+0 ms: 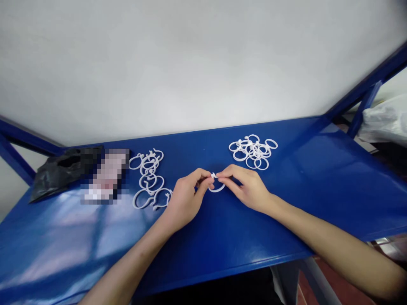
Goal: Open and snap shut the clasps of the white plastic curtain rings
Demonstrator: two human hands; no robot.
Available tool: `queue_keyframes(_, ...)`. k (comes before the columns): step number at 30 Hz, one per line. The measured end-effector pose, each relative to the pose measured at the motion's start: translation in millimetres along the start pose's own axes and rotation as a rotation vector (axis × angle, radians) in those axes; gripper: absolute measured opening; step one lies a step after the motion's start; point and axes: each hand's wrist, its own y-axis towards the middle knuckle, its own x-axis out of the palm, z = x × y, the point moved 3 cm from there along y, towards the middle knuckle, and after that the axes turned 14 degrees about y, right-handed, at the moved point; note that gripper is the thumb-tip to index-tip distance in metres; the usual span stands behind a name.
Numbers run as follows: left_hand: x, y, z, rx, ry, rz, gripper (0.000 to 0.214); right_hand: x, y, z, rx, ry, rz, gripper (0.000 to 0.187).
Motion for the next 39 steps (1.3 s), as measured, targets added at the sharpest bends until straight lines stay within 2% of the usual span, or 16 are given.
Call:
queue_keyframes(8,7.6,-7.5,-1.4,0.086,0.079,0.055,0.018,5.2,-7.4,-7.2,-0.124,-0.104,-0.043,0.014)
queue_keyframes(12,8.9,-10.9,-1.1,0.146,0.144,0.126,0.018,7.0,-8.4,-11.4,-0.132,-0.148,-0.08,0.015)
queue_keyframes(19,10.3,-15.2,6.0,0.209,0.228,0.293,0.014,5.7,-5.6,-13.3,-0.093,-0.149,-0.065,0.015)
queue_keyframes(24,11.0,-14.2,5.4,0.267,0.238,0.29,0.009,4.4,-6.4,-13.5,-0.147,-0.179,-0.093,0.015)
queue_keyframes(29,10.0,-12.8,5.0,0.331,0.251,0.307,0.009,4.4,-5.4,-15.0,-0.108,-0.181,-0.102,0.016)
queue_keyframes(35,11.0,-12.8,4.8,0.301,0.252,0.343,0.008,4.2,-2.7,-14.7,-0.117,-0.197,-0.123,0.017)
queue_keyframes(39,11.3,-14.9,4.7,0.359,0.277,0.337,0.01,5.2,-6.0,-14.7,-0.168,-0.249,-0.171,0.017)
